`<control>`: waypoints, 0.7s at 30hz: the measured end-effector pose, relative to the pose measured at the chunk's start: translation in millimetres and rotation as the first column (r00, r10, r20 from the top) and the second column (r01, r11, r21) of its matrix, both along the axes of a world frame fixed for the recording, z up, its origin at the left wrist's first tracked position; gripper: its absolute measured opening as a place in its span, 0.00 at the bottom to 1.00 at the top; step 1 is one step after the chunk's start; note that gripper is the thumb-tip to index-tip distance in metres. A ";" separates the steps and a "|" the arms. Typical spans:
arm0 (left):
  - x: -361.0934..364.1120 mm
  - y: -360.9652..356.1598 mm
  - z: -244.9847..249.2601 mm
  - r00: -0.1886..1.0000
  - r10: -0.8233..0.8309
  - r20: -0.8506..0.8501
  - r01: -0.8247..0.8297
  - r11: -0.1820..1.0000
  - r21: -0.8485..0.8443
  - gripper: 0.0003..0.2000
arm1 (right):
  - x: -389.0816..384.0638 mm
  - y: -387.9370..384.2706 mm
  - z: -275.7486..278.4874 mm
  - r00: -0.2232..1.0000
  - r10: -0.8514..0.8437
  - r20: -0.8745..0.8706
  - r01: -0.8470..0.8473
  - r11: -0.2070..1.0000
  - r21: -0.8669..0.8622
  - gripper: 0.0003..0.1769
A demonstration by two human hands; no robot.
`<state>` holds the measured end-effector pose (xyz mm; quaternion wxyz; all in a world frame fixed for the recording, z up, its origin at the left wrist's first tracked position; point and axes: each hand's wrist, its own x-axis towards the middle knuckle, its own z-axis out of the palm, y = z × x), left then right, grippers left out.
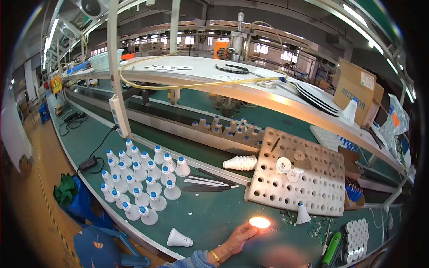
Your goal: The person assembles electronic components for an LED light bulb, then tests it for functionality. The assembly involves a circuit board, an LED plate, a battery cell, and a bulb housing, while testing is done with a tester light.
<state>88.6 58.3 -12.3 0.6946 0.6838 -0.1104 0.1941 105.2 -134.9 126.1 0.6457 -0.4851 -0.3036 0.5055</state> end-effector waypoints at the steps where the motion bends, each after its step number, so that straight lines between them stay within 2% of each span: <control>1: -1.7 0.7 0.8 0.999 -0.010 -0.037 0.010 1.000 -0.005 0.11 | 2.6 1.1 -10.5 0.999 0.008 -0.051 -0.005 0.998 0.066 0.26; 2: -1.7 0.7 -1.5 0.989 -0.075 -0.130 0.060 0.991 -0.117 0.10 | 7.3 2.0 -26.6 0.995 0.022 -0.100 -0.008 0.991 0.131 0.24; 4: -3.4 1.8 -4.0 0.978 -0.101 -0.182 0.071 0.984 -0.165 0.10 | 19.7 0.2 -64.4 0.972 0.066 -0.226 -0.010 0.971 0.239 0.19; 6: -5.5 5.6 -3.9 0.991 -0.024 -0.131 0.019 0.999 -0.037 0.10 | 35.4 -9.2 -99.3 0.920 0.131 -0.371 -0.003 0.945 0.326 0.14; 9: -6.4 6.3 0.4 0.988 0.076 -0.134 -0.061 0.991 0.116 0.12 | 42.7 -19.1 -102.3 0.982 0.053 -0.182 -0.046 0.998 0.043 0.13; 11: -4.2 3.0 4.2 0.981 0.137 -0.140 -0.107 0.973 0.203 0.15 | 37.1 -19.5 -101.6 0.995 0.041 -0.096 -0.053 0.991 -0.124 0.12; 13: 0.7 -0.2 0.1 0.985 0.033 -0.167 -0.040 0.998 -0.040 0.17 | 23.4 -13.7 -93.8 0.999 0.042 -0.020 -0.046 0.971 -0.235 0.13; 14: 3.8 -1.7 -7.4 0.983 -0.098 -0.156 0.043 0.945 -0.325 0.19 | 11.6 -5.5 -82.0 0.999 0.050 0.013 -0.045 0.963 -0.265 0.14; 15: 2.9 -0.7 -4.4 0.978 -0.119 -0.171 0.046 0.923 -0.381 0.19 | 4.6 -1.2 -73.0 0.997 0.059 0.046 -0.043 0.955 -0.293 0.15; 16: 1.9 0.3 -0.2 0.973 -0.139 -0.185 0.046 0.899 -0.436 0.20 | 3.1 -0.4 -69.3 0.995 0.087 0.057 -0.064 0.945 -0.321 0.11; 17: -0.1 1.8 5.6 0.969 -0.050 -0.244 -0.019 0.962 -0.272 0.20 | 2.4 0.0 -66.9 0.995 0.087 0.041 -0.069 0.947 -0.314 0.11; 19: -2.5 3.6 10.4 0.950 0.039 -0.308 -0.073 0.992 -0.100 0.20 | 1.7 -2.2 -65.1 0.997 0.083 0.008 -0.076 0.950 -0.303 0.11; 20: -3.0 3.8 8.6 0.943 0.031 -0.332 -0.068 0.992 -0.102 0.20 | -0.4 -2.8 -69.6 0.995 0.087 0.049 -0.067 0.944 -0.324 0.12; 21: -2.3 3.8 6.7 0.945 -0.075 -0.318 -0.015 0.962 -0.272 0.20 | -2.9 -3.1 -77.6 0.992 0.093 0.090 -0.057 0.936 -0.346 0.12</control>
